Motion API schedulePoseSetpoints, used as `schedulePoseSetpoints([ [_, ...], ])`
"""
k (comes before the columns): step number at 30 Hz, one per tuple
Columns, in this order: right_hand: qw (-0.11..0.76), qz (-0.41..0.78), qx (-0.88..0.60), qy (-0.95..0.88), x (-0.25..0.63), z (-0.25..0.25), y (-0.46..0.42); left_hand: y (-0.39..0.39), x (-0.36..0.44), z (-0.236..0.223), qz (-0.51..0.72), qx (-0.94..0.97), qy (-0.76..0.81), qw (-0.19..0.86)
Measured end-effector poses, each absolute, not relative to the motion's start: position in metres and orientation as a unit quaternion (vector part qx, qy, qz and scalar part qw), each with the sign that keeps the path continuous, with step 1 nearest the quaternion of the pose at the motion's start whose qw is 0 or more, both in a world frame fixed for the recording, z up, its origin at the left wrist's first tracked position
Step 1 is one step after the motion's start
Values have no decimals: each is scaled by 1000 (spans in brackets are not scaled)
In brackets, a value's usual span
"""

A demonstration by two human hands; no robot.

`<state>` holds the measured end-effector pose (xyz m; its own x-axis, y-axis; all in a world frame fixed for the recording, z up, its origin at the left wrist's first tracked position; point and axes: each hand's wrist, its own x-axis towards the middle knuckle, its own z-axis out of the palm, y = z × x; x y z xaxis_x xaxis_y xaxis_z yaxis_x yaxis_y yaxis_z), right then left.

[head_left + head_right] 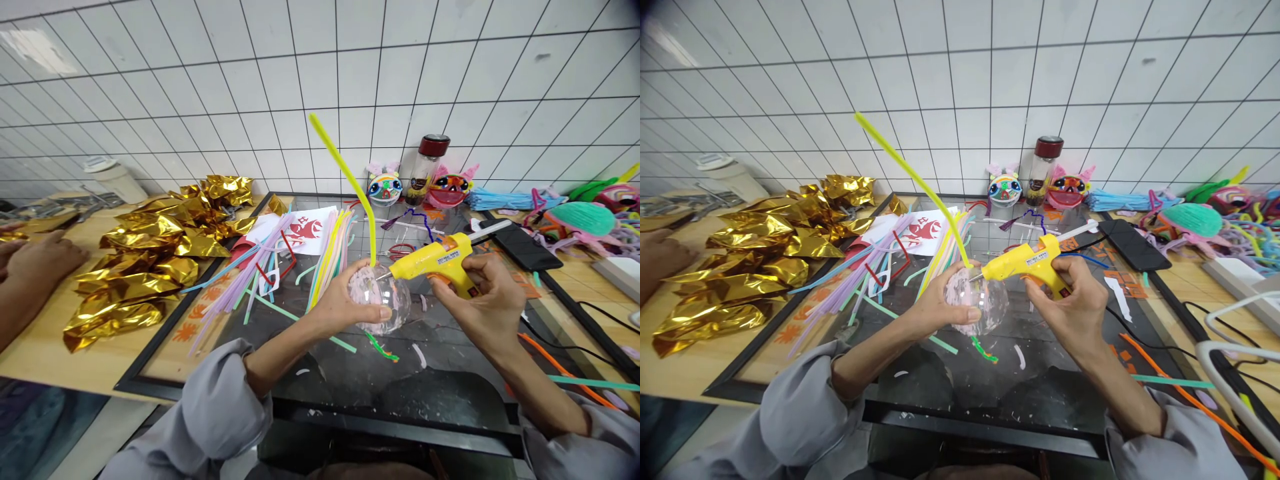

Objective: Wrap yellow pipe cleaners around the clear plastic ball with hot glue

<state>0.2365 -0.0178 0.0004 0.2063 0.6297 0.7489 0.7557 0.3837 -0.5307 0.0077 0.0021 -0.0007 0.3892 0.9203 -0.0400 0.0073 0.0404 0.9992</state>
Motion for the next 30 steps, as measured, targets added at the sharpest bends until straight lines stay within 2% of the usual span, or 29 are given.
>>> schedulePoseSetpoints([
  [12, 535, -67, -552, -637, 237, 1, -20, 4, 8, 2, 412, 564, 408, 589],
  [30, 538, -44, -567, -622, 240, -1, -17, 1, 7, 0, 383, 564, 412, 604],
])
